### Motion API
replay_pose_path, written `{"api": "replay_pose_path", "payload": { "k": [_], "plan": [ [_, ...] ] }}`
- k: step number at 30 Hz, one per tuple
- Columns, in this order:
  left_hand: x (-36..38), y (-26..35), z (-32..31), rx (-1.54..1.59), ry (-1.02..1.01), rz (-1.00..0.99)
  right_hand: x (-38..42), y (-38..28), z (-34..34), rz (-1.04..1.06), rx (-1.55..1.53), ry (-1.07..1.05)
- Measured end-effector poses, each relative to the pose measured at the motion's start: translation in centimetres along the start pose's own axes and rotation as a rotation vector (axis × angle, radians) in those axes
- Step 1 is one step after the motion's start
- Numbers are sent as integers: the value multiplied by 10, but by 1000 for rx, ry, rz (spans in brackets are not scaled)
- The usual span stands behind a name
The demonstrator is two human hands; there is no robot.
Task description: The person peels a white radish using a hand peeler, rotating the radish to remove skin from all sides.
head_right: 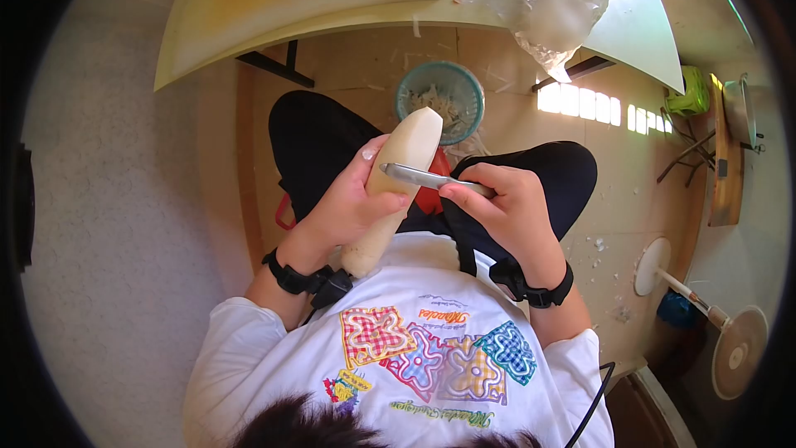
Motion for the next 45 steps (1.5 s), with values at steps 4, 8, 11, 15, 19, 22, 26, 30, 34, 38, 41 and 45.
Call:
{"api": "replay_pose_path", "payload": {
  "k": [4, 8, 11, 15, 19, 22, 26, 30, 34, 38, 41, 45],
  "plan": [
    [-1, -7, -2, -67, -3, 1, -4, 2, 1, -67, -53, 37],
    [1, -12, -2, -118, -23, -30, -9, 16, 6, -117, -71, 64],
    [2, -7, -4, -112, -46, -60, -6, 26, 8, -123, -140, 53],
    [0, -5, -6, -91, -24, -15, 5, -2, -1, -51, -141, -44],
    [3, -1, -4, -115, -2, -33, 11, -14, -9, 10, -42, -111],
    [3, -4, -4, -54, -18, -17, 11, -14, -10, 52, 24, -69],
    [5, -4, -3, -112, -35, -52, 13, -12, -9, 54, 68, -42],
    [8, -5, -3, -129, -25, -37, 14, -16, -8, 113, 92, 9],
    [13, -11, -9, -186, -49, -44, 11, 5, 7, -32, -2, 124],
    [15, -18, -5, -247, -8, -5, 11, 7, 7, -16, 13, 107],
    [15, -13, -4, -256, -24, -35, 10, 5, 5, 12, 29, 122],
    [17, -11, -5, -223, -17, -12, 8, 7, 7, -3, 29, 141]
  ]
}}
Point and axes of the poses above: each hand's wrist, its own x-axis away from the middle knuckle, its own z-axis out of the back of the hand, y = z × x, the point moved 7 cm from there along -x, towards the middle knuckle, and after that the axes turned 2 degrees about x, right-handed, at the moved point
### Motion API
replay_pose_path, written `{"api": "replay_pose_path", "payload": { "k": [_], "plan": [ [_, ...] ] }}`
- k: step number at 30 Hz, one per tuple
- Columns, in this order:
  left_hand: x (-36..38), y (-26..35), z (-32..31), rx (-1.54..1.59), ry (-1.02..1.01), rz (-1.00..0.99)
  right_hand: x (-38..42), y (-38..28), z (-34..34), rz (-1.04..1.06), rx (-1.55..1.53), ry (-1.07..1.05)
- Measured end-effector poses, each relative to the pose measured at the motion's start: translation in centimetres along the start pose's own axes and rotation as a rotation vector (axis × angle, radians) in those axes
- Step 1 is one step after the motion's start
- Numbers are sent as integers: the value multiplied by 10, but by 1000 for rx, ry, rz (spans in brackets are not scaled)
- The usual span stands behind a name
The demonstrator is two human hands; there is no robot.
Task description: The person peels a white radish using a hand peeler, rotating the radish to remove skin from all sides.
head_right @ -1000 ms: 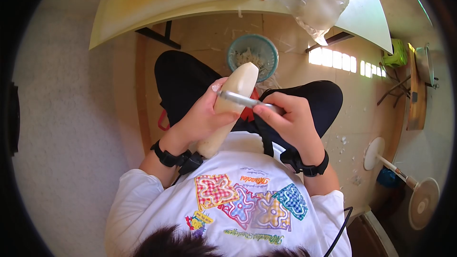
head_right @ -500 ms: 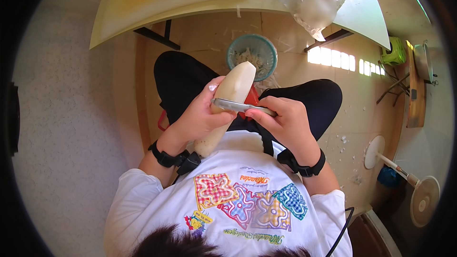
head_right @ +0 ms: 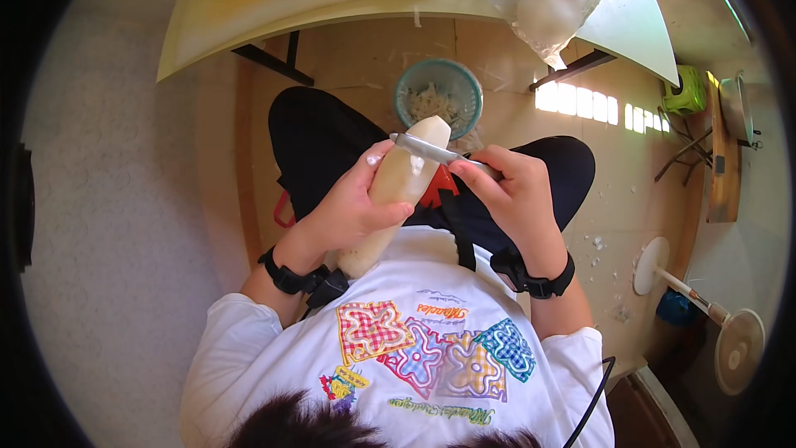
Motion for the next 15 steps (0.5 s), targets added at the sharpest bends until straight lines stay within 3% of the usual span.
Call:
{"api": "replay_pose_path", "payload": {
  "k": [2, 6, 9, 11, 15],
  "plan": [
    [0, 3, -1, 10, -22, -15, -2, 1, 3, 16, 18, 17],
    [8, 14, -7, -88, -58, -43, -5, 35, 21, -146, -25, 126],
    [6, 18, -8, -54, -78, -85, -4, 55, 18, -239, -154, 75],
    [1, 11, -3, 14, -43, 0, -2, 63, 18, -331, -360, 113],
    [-1, 20, -3, -98, -38, -46, -3, 54, 22, -331, -477, 113]
  ]
}}
Point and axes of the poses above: each hand's wrist, its own x-axis away from the middle knuckle, its own z-axis out of the back of the hand, y = z × x, the point moved 7 cm from there along -x, towards the middle knuckle, and after that the axes turned 2 degrees about x, right-handed, at the moved point
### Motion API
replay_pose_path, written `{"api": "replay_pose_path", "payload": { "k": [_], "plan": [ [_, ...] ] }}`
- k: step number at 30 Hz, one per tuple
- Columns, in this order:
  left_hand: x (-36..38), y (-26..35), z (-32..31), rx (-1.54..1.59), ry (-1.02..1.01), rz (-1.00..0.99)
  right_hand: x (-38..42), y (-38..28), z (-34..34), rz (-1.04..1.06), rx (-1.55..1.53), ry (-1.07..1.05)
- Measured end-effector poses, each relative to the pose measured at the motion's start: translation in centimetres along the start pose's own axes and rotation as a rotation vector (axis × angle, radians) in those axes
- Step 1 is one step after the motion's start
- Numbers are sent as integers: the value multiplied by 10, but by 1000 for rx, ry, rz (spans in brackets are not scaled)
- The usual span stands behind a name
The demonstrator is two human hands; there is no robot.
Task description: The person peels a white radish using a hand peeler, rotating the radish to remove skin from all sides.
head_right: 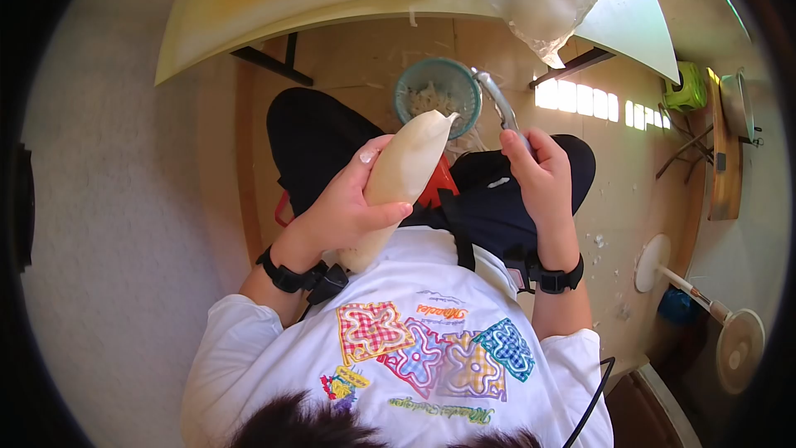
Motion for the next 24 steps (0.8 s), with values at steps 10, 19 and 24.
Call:
{"api": "replay_pose_path", "payload": {
  "k": [10, 19, 24],
  "plan": [
    [-5, -12, -7, 190, -61, 26, 2, -19, -61, -182, -307, -204],
    [-2, -8, 6, 116, 3, 56, -8, -43, -29, 167, 92, 75],
    [-3, -6, 7, 94, 40, -31, 13, -31, -32, 193, 144, -110]
  ]
}}
Point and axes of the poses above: each hand's wrist, its own x-axis away from the middle knuckle, its own z-axis out of the back of the hand, y = z × x, the point moved 7 cm from there along -x, towards the middle knuckle, and after that the axes turned 2 degrees about x, right-handed, at the moved point
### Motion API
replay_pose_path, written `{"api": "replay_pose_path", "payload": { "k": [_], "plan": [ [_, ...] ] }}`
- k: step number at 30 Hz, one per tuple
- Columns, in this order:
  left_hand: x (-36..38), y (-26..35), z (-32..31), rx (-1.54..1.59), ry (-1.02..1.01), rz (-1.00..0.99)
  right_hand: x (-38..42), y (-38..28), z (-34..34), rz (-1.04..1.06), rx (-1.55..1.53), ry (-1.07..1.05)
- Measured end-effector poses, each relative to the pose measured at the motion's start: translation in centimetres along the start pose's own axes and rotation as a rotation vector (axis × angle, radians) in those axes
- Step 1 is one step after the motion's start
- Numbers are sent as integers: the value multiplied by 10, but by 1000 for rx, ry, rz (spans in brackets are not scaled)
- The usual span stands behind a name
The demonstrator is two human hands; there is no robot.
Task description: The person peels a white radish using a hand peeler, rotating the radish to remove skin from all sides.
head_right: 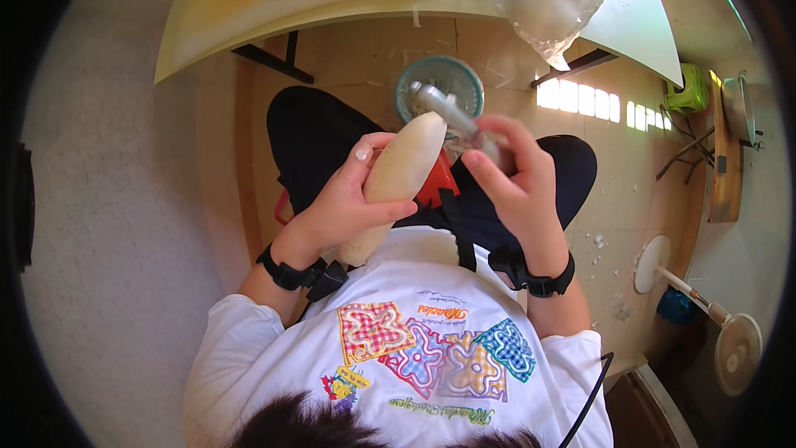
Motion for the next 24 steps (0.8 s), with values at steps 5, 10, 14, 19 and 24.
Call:
{"api": "replay_pose_path", "payload": {
  "k": [5, 10, 14, 19, 24],
  "plan": [
    [-1, -1, 7, -196, 95, -80, 20, -26, -29, 298, 312, -176],
    [0, 3, 5, -101, 25, -55, 22, -19, -32, 319, 397, -123],
    [-1, 3, 3, -134, 23, -111, 22, -20, -32, 316, 390, -112],
    [0, 2, 3, -117, 26, -61, 23, -17, -29, 276, 406, -84],
    [6, 2, 0, -125, 15, 7, 17, -6, -13, 163, 326, -18]
  ]
}}
Point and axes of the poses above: each hand's wrist, its own x-axis away from the middle knuckle, its own z-axis out of the back of the hand, y = z × x, the point moved 7 cm from there along -x, towards the middle knuckle, and after that the axes turned 2 degrees about x, right-handed, at the moved point
